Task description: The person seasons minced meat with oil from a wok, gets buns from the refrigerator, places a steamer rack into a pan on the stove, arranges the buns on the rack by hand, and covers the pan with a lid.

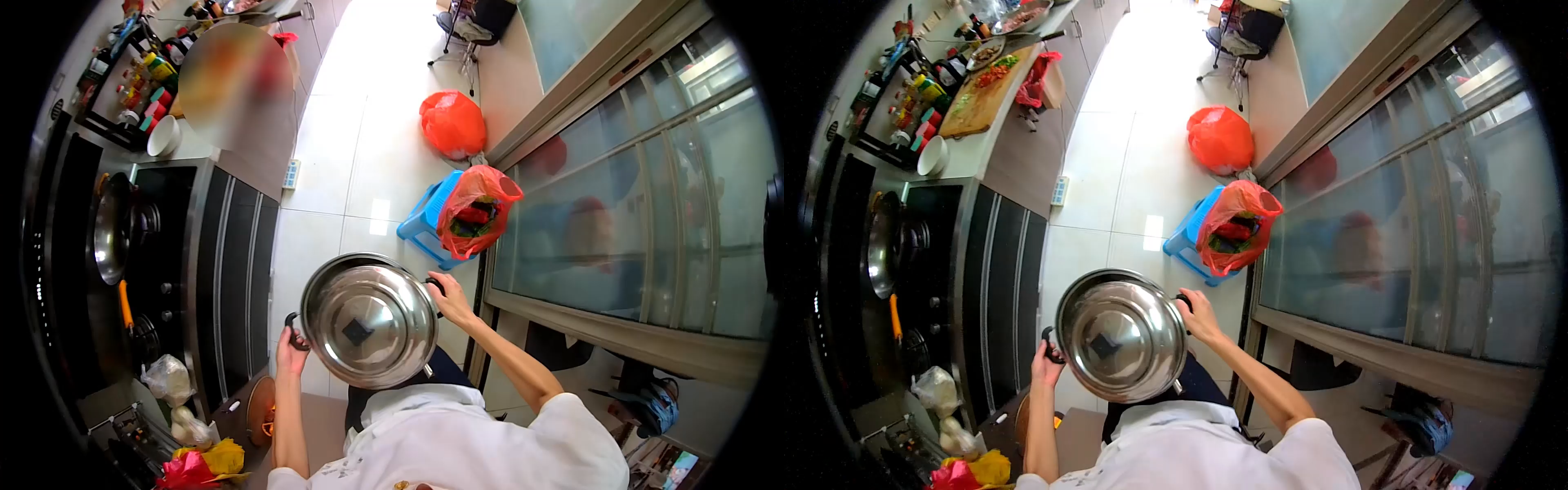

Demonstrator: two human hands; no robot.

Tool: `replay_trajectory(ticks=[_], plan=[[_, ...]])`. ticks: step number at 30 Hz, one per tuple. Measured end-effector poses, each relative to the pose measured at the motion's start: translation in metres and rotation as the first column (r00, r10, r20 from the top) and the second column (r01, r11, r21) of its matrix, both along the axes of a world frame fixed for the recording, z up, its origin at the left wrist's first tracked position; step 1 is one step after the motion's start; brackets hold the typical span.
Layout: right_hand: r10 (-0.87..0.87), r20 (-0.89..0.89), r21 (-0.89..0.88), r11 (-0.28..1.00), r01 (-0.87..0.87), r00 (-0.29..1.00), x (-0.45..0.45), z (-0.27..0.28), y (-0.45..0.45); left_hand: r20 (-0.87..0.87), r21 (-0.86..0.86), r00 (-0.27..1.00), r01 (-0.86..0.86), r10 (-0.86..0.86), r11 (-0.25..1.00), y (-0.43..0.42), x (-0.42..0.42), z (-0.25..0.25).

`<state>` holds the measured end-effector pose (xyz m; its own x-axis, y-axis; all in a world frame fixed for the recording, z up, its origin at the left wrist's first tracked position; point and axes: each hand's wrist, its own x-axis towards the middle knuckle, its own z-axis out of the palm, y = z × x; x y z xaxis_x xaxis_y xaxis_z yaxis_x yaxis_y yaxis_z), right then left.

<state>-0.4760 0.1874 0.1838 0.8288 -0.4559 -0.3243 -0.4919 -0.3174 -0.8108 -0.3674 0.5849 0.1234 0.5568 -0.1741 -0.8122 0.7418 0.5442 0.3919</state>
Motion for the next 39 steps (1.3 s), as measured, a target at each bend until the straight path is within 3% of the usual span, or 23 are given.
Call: replay_trajectory(ticks=[6, 10, 13, 17, 22, 24, 26, 30, 39], plan=[[-0.138, -0.252, -0.027, 0.990, 0.135, 0.958, -0.088, -0.103, -0.067, -0.112, -0.058, 0.965, 0.230, -0.235, 0.971, -0.088, -0.025, -0.116], [-0.214, -0.343, -0.088, 0.977, 0.195, 0.915, -0.156, -0.203, -0.099, -0.156, -0.027, 0.914, 0.375, -0.374, 0.927, -0.155, -0.046, -0.189], [-0.273, -0.404, -0.083, 0.962, 0.262, 0.873, -0.199, -0.273, -0.116, -0.208, -0.016, 0.839, 0.511, -0.503, 0.859, -0.176, -0.074, -0.282], [-0.312, -0.466, -0.132, 0.950, 0.284, 0.828, -0.246, -0.365, -0.138, -0.363, -0.011, 0.703, 0.653, -0.611, 0.758, -0.212, -0.103, -0.362], [-0.351, -0.504, -0.080, 0.929, 0.362, 0.789, -0.287, -0.464, -0.161, -0.366, -0.025, 0.672, 0.685, -0.644, 0.728, -0.249, -0.135, -0.454], [-0.329, -0.569, 0.025, 0.909, 0.416, 0.753, -0.318, -0.515, -0.182, -0.308, -0.083, 0.713, 0.640, -0.630, 0.764, -0.258, -0.151, -0.492], [-0.359, -0.570, 0.018, 0.893, 0.449, 0.739, -0.319, -0.537, -0.191, -0.275, -0.156, 0.756, 0.575, -0.594, 0.803, -0.255, -0.174, -0.546], [-0.416, -0.545, -0.008, 0.870, 0.492, 0.728, -0.315, -0.565, -0.205, -0.399, -0.068, 0.619, 0.716, -0.677, 0.695, -0.275, -0.164, -0.552], [-0.470, -0.504, -0.038, 0.851, 0.524, 0.725, -0.311, -0.590, -0.227, -0.350, -0.035, 0.620, 0.740, -0.702, 0.671, -0.287, -0.168, -0.594]])
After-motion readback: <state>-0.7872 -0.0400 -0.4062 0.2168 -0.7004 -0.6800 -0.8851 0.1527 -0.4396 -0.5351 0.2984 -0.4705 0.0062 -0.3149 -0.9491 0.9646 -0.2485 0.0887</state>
